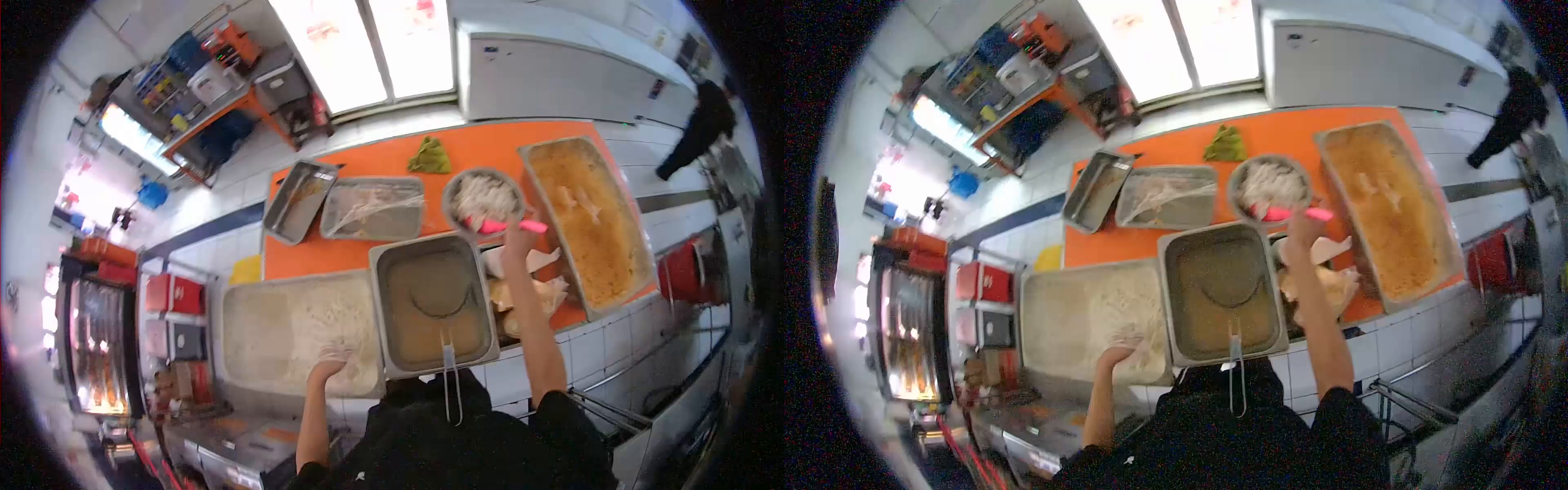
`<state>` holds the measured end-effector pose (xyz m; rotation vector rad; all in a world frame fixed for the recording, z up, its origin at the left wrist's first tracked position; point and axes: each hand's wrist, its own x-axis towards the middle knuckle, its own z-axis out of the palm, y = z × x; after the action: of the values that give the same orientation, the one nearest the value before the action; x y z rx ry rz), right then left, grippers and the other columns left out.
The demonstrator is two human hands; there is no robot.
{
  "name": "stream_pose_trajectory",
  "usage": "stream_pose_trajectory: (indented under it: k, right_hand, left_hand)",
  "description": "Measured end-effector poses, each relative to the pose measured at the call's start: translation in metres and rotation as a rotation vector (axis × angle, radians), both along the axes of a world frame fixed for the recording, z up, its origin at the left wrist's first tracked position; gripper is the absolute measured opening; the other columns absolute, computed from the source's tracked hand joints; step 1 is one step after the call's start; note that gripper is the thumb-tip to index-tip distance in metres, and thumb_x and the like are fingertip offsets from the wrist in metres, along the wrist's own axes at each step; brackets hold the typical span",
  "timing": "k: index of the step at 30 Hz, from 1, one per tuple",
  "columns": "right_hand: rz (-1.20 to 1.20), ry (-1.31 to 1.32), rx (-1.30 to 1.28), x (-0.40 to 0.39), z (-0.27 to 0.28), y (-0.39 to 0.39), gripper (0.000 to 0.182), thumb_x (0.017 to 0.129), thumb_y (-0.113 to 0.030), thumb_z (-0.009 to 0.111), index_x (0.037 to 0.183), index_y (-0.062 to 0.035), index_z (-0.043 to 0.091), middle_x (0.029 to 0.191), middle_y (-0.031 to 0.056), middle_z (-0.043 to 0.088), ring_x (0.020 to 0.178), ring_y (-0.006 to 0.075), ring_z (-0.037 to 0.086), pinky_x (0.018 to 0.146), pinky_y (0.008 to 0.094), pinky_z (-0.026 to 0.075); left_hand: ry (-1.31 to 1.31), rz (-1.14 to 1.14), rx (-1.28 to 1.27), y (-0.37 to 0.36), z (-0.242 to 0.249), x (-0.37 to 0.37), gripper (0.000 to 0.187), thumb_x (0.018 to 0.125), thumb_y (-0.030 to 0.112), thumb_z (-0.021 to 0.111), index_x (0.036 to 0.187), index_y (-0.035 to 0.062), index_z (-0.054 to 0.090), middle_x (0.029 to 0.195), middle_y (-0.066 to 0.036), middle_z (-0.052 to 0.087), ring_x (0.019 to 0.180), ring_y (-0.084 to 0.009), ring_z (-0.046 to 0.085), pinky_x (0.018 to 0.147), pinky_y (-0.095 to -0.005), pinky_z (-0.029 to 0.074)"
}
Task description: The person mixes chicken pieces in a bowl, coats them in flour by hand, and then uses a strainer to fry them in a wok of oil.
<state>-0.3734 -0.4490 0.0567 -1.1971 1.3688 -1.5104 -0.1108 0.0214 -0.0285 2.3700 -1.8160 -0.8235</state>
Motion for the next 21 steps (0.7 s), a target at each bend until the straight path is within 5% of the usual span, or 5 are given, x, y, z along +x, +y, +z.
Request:
stream_pose_trajectory:
  k: [3, 7, 16, 19, 21]
  right_hand:
    - [0.023, -0.015, 0.103, 0.018, -0.039, -0.058, 0.031, 0.08, -0.009, 0.062, 0.109, -0.0025, 0.052, 0.102, 0.0127, 0.059, 0.089, 0.022, 0.059, 0.079, 0.0362, 0.05]
    - [-0.03, -0.152, 0.345, 0.049, -0.08, -0.087, 0.032, 0.077, -0.009, 0.064, 0.106, -0.005, 0.052, 0.101, 0.0148, 0.06, 0.079, 0.0234, 0.063, 0.062, 0.0358, 0.053]
    - [0.08, -0.231, 0.709, 0.048, -0.142, -0.114, 0.034, 0.078, -0.016, 0.067, 0.105, -0.0046, 0.051, 0.093, 0.0129, 0.061, 0.068, 0.0195, 0.062, 0.048, 0.033, 0.049]
    - [0.295, -0.424, 0.916, 0.022, -0.124, -0.099, 0.042, 0.08, -0.02, 0.067, 0.114, -0.0021, 0.05, 0.096, 0.0132, 0.062, 0.074, 0.0225, 0.065, 0.055, 0.0341, 0.054]
    - [0.412, -0.487, 0.926, 0.005, -0.109, -0.086, 0.046, 0.08, -0.021, 0.067, 0.118, -0.0005, 0.049, 0.097, 0.0131, 0.063, 0.078, 0.0239, 0.067, 0.062, 0.035, 0.057]
  left_hand:
    - [-0.039, 0.368, 0.029, 0.059, -0.057, -0.007, 0.035, 0.091, 0.028, 0.044, 0.115, 0.0174, 0.067, 0.122, -0.014, 0.063, 0.113, -0.0294, 0.058, 0.097, -0.043, 0.044]
    - [-0.167, 0.444, 0.467, 0.017, 0.054, -0.045, 0.036, 0.09, 0.028, 0.045, 0.117, 0.0187, 0.067, 0.13, -0.012, 0.058, 0.122, -0.029, 0.052, 0.099, -0.0431, 0.041]
    - [-0.237, 0.24, -0.009, 0.047, 0.032, -0.037, 0.034, 0.086, 0.015, 0.053, 0.116, 0.0044, 0.065, 0.122, -0.011, 0.064, 0.107, -0.0311, 0.06, 0.095, -0.0365, 0.046]
    - [0.086, 0.671, -0.337, 0.029, 0.017, -0.029, 0.033, 0.093, 0.017, 0.052, 0.122, 0.0059, 0.063, 0.12, -0.012, 0.065, 0.108, -0.0288, 0.061, 0.095, -0.0366, 0.047]
    - [1.122, 1.408, -0.588, 0.001, 0.035, -0.034, 0.032, 0.097, 0.02, 0.048, 0.124, 0.0057, 0.059, 0.122, -0.007, 0.062, 0.111, -0.0257, 0.058, 0.092, -0.0402, 0.048]
